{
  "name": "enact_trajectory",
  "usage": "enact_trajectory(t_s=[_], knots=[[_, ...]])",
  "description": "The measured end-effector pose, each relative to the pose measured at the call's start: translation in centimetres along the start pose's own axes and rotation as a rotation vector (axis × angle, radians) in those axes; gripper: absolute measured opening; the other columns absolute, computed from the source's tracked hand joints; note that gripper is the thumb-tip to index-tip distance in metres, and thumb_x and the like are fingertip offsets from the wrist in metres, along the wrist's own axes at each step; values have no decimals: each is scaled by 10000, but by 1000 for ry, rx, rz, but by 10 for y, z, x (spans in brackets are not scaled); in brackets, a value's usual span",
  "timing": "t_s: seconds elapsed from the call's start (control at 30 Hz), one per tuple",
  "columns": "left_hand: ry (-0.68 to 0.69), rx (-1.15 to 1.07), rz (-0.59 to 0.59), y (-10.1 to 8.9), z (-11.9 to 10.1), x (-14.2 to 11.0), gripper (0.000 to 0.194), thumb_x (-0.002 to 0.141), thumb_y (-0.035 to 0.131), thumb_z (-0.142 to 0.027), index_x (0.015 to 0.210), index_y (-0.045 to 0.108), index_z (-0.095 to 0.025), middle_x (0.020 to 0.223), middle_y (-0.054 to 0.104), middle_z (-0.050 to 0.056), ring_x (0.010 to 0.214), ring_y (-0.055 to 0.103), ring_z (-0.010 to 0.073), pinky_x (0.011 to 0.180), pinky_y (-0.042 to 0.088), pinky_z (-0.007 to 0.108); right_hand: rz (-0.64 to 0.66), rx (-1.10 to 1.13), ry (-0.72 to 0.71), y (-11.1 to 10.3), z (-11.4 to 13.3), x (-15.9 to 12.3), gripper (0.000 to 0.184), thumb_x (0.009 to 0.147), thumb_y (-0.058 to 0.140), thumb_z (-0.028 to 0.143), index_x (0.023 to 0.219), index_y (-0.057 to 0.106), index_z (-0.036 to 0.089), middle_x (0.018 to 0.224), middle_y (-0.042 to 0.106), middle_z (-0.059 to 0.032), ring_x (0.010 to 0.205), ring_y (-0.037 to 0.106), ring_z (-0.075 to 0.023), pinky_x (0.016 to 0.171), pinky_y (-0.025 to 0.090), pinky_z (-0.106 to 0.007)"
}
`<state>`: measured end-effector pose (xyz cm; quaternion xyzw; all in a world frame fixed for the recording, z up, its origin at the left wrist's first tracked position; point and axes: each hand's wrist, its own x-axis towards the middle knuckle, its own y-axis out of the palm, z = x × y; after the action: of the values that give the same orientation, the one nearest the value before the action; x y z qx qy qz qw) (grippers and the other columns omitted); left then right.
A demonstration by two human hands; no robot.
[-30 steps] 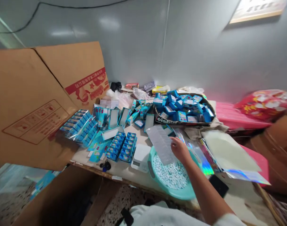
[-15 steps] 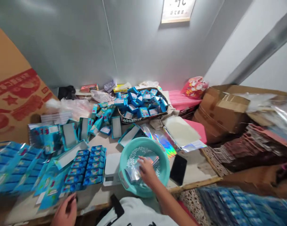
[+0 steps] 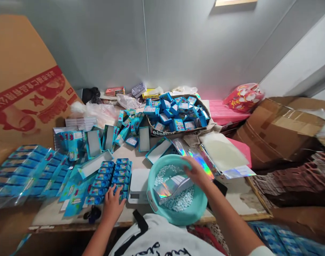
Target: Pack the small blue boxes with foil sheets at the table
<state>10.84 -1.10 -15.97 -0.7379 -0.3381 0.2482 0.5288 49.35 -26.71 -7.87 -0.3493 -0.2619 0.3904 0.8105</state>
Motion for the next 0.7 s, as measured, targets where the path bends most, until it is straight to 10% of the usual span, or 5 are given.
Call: enact_trajectory(t_s=[0.1, 0.2, 0.4, 0.57, 0.7], knots=[[-22, -48, 12, -3, -2, -7, 451, 854, 570, -323, 1276, 639, -180, 1451, 482, 168, 1390, 412, 381, 1136, 374, 567, 522, -158, -189, 49, 38, -14, 943, 604, 664, 98, 1490, 425, 320, 1592, 360, -120, 1464, 307, -357, 1178, 212, -615], [-28, -230, 30, -14, -10, -10, 415, 918, 508, -418, 1229, 652, -184, 1383, 550, 143, 1283, 549, 298, 1110, 447, 483, 681, -326, -99, 81, 43, -23, 1032, 562, 666, 7, 1515, 394, 300, 1630, 268, -172, 1489, 237, -404, 1162, 118, -683], [-1, -550, -7, -73, -61, -28, 301, 955, 502, -410, 1045, 728, -233, 1158, 707, 78, 1129, 653, 223, 1052, 497, 379, 599, -278, -122, 56, 63, 4, 507, 837, 421, 10, 1141, 736, 266, 1204, 718, -84, 1149, 623, -271, 1120, 296, -545], [-160, -714, -50, -143, -113, -27, 436, 954, 510, -475, 1272, 649, -211, 1331, 654, 121, 1274, 581, 258, 1110, 442, 402, 370, -106, -360, 19, 137, 19, 626, 811, 445, 8, 1326, 639, 307, 1390, 623, -45, 1301, 514, -308, 1083, 330, -544], [-233, -954, 184, -178, -116, -15, 642, 876, 610, -532, 1403, 562, -167, 1368, 640, 153, 1231, 622, 318, 1004, 529, 419, 314, 39, -682, 29, 207, 9, 533, 940, 498, 137, 1421, 534, 364, 1499, 520, 1, 1424, 387, -294, 1201, 184, -568]])
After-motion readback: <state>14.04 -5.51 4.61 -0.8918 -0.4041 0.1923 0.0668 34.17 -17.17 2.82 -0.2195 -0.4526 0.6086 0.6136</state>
